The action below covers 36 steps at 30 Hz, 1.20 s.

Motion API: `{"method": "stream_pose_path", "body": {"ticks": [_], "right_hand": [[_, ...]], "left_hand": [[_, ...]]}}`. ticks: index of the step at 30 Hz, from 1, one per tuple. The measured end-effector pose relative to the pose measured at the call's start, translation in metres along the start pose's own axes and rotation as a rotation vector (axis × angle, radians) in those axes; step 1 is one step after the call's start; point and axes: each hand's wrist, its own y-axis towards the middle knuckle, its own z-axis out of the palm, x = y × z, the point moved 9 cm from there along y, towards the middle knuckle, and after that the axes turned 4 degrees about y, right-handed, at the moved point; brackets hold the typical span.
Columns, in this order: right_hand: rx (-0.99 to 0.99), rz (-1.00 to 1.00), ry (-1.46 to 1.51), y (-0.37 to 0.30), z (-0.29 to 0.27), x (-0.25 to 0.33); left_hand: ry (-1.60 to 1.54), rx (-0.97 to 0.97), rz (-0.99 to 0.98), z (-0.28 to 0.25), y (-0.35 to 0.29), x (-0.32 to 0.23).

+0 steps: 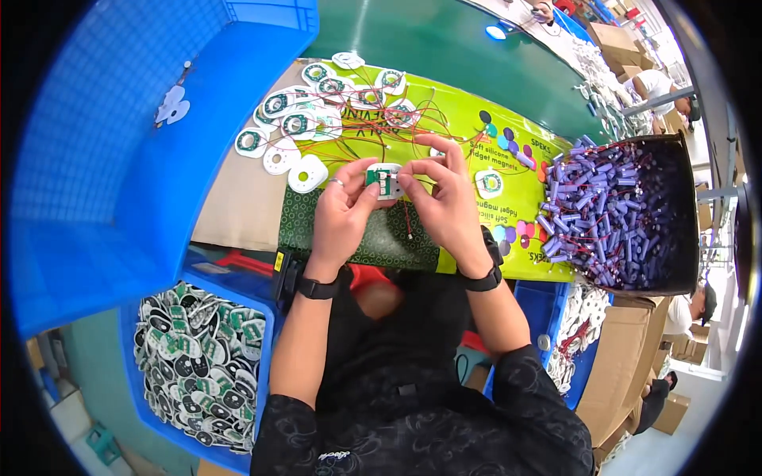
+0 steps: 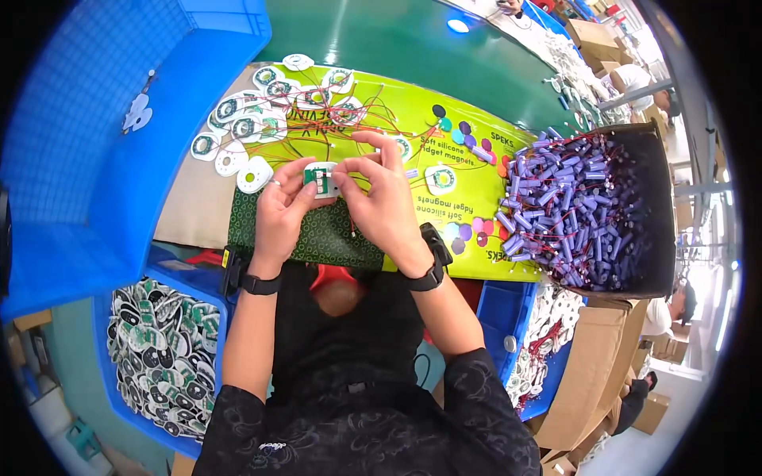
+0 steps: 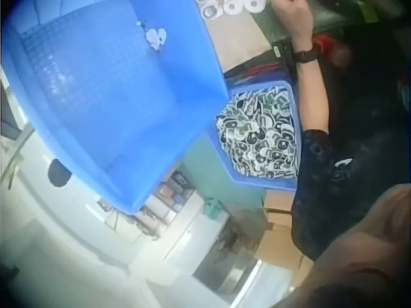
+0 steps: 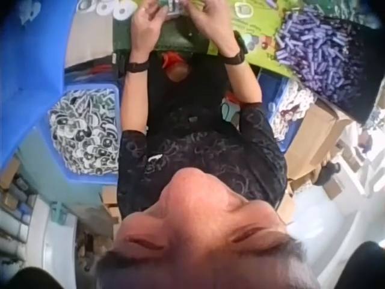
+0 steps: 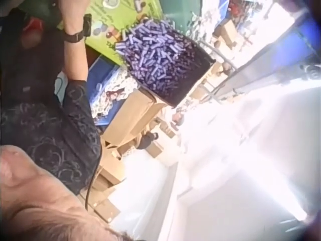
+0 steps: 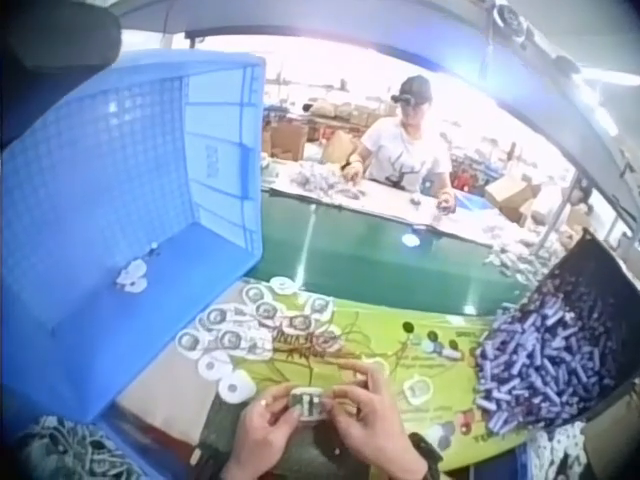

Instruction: Assembling small electronic components with wires at a factory workbench.

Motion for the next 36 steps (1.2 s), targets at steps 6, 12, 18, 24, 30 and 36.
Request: {"method": "stream_pose_path", "body": {"ticks": [6,12,18,24,30,36], "right_hand": [[0.014,-0.079,-0.068,-0.009,0.005,0.014],[-0.013,-0.081,-0.104,-0.013,0.010,0.011],[-0.019,-0.090,-0.104,-0.011,0.016,0.007],[-0.034,-0.175,-0.152,-0.011,0.023,0.017],[-0.045,-0.145,-0.092,-0.008,0.024,0.004],[-0.025,-0.166,-0.076,-0.005,0.026,0.005]], "left_hand": [[-0.029,-0.024,0.004,-0.002,-0.001,0.000],[-0.029,-0.036,0.029,-0.004,0.000,-0.002],[-0.012,-0.026,0.034,-0.004,0.000,-0.002],[-0.005,-0.066,0.056,-0.010,0.000,0.000],[0.069,-0.085,0.059,-0.008,0.004,0.001],[0.021,-0.095,0.060,-0.012,0.003,0.002]]}}
